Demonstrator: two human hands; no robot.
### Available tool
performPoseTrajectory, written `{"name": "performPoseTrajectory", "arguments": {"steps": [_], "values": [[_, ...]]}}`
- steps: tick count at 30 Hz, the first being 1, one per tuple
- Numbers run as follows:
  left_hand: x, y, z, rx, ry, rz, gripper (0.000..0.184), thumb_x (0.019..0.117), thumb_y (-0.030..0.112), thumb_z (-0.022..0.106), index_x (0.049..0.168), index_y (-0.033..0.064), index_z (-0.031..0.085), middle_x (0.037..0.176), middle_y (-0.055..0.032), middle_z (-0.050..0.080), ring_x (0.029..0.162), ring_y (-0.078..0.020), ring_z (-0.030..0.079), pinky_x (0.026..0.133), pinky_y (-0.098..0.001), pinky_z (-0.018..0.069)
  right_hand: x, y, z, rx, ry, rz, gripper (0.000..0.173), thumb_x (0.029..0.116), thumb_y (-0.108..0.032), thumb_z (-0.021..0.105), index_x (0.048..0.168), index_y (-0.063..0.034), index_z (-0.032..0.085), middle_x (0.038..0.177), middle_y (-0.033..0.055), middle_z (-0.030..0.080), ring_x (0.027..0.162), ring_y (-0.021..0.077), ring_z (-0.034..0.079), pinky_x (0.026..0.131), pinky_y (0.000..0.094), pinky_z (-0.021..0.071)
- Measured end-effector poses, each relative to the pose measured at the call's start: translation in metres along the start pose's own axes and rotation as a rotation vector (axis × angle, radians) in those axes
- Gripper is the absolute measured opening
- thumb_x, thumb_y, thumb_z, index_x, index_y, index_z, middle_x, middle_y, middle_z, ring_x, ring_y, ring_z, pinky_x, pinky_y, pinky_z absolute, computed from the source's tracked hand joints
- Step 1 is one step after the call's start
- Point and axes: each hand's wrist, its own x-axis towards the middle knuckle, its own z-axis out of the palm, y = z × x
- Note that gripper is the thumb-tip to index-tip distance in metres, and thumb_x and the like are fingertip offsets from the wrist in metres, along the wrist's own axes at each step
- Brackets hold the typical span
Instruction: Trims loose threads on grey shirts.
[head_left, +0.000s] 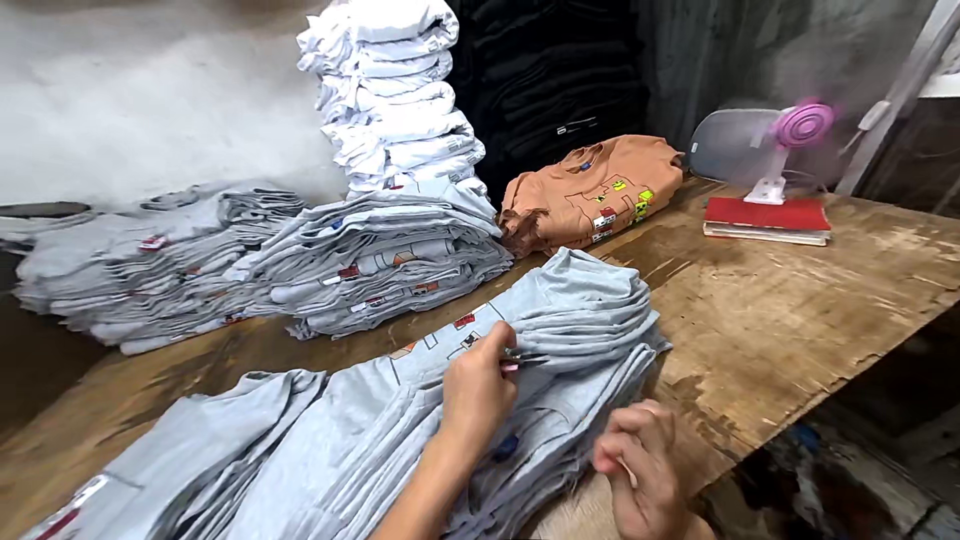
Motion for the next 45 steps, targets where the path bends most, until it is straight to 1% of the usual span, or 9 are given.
{"name": "performPoseTrajectory", "arguments": {"steps": [3,8,17,23,28,32,37,41,45], "values": [[0.002,-0.015,0.01,-0.055,-0.111,0.129,0.013,0.0808,0.003,0.072,0.086,0.0136,0.077,0.078,-0.0005,0.069,0.074,-0.017,0.068,0.067,-0.0431,0.0587,-0.001,-0.003,-0.007,0.113,0.046,-0.018,0.044,0.1073,-0.048,0.04,0.072,-0.0238,0.051,0.091,-0.0065,0.06,0.107,0.0097,0.056,0.109,0.0357,0.036],[0.0,-0.006,-0.001,-0.202,-0.183,-0.021,0.011,0.0855,0.01,0.074,0.095,0.0166,0.076,0.084,0.0052,0.072,0.074,-0.0061,0.066,0.07,-0.0308,0.0581,0.009,-0.004,0.01,-0.208,-0.03,0.196,0.019,0.0923,-0.044,0.068,0.096,-0.0311,0.081,0.112,-0.0004,0.071,0.114,0.0244,0.06,0.101,0.0529,0.041],[-0.02,0.009,0.001,-0.144,-0.152,0.414,0.029,0.0892,0.016,0.068,0.115,0.0264,0.077,0.099,0.0036,0.071,0.096,-0.0171,0.065,0.087,-0.0454,0.0502,-0.002,-0.005,0.01,0.032,0.251,0.303,0.022,0.0991,-0.047,0.064,0.089,-0.0307,0.074,0.104,-0.0124,0.066,0.117,0.0079,0.055,0.109,0.0333,0.0377],[-0.023,0.019,0.01,-0.054,-0.117,0.52,0.018,0.097,0.017,0.062,0.099,0.0237,0.079,0.091,0.0057,0.073,0.087,-0.0157,0.065,0.081,-0.0399,0.048,-0.001,-0.008,0.01,0.036,0.212,0.13,0.026,0.1009,-0.05,0.059,0.088,-0.0305,0.069,0.102,-0.0143,0.064,0.115,0.0057,0.054,0.108,0.0326,0.0371],[-0.009,0.009,-0.008,-0.036,-0.325,0.129,0.04,0.0821,0.008,0.076,0.121,0.0155,0.07,0.1,-0.0089,0.069,0.092,-0.0284,0.069,0.082,-0.0551,0.0572,-0.006,-0.019,0.018,-0.07,-0.226,-0.188,0.031,0.0998,-0.057,0.054,0.119,-0.0376,0.068,0.125,-0.012,0.067,0.121,0.0111,0.055,0.113,0.0407,0.0306],[0.004,-0.017,0.004,0.093,0.087,0.229,0.016,0.0748,-0.002,0.07,0.082,0.0122,0.068,0.07,-0.0015,0.062,0.062,-0.0197,0.064,0.054,-0.044,0.0543,0.001,-0.026,0.013,0.221,-0.367,-0.234,0.015,0.0986,-0.024,0.066,0.092,-0.024,0.078,0.073,-0.0033,0.065,0.074,0.0151,0.059,0.093,0.0398,0.0421],[0.0,-0.011,-0.004,0.111,-0.301,-0.01,0.024,0.0809,0.008,0.07,0.097,0.02,0.083,0.087,-0.0026,0.074,0.082,-0.0218,0.071,0.072,-0.0511,0.058,0.038,-0.051,-0.061,-0.017,-1.404,0.198,0.025,0.0958,-0.032,0.071,0.105,-0.0095,0.077,0.094,0.015,0.075,0.091,0.0359,0.072,0.086,0.0614,0.0538],[0.003,0.026,-0.029,0.029,-0.566,-0.355,0.032,0.0902,0.023,0.065,0.12,0.0196,0.077,0.094,-0.0064,0.075,0.089,-0.026,0.07,0.082,-0.0554,0.0552,0.047,-0.053,-0.048,-0.153,-0.692,0.22,0.034,0.0947,-0.04,0.068,0.081,-0.0084,0.073,0.069,0.0073,0.068,0.066,0.0251,0.069,0.062,0.0468,0.0562],[-0.008,0.046,-0.029,-0.065,-0.513,-0.488,0.021,0.0949,0.023,0.062,0.106,0.0164,0.078,0.093,-0.001,0.076,0.089,-0.0173,0.072,0.084,-0.046,0.0575,0.041,-0.031,0.014,-0.382,-0.34,0.26,0.028,0.0862,-0.037,0.068,0.087,-0.0093,0.073,0.083,0.0067,0.068,0.078,0.0255,0.07,0.064,0.0417,0.059]]}}
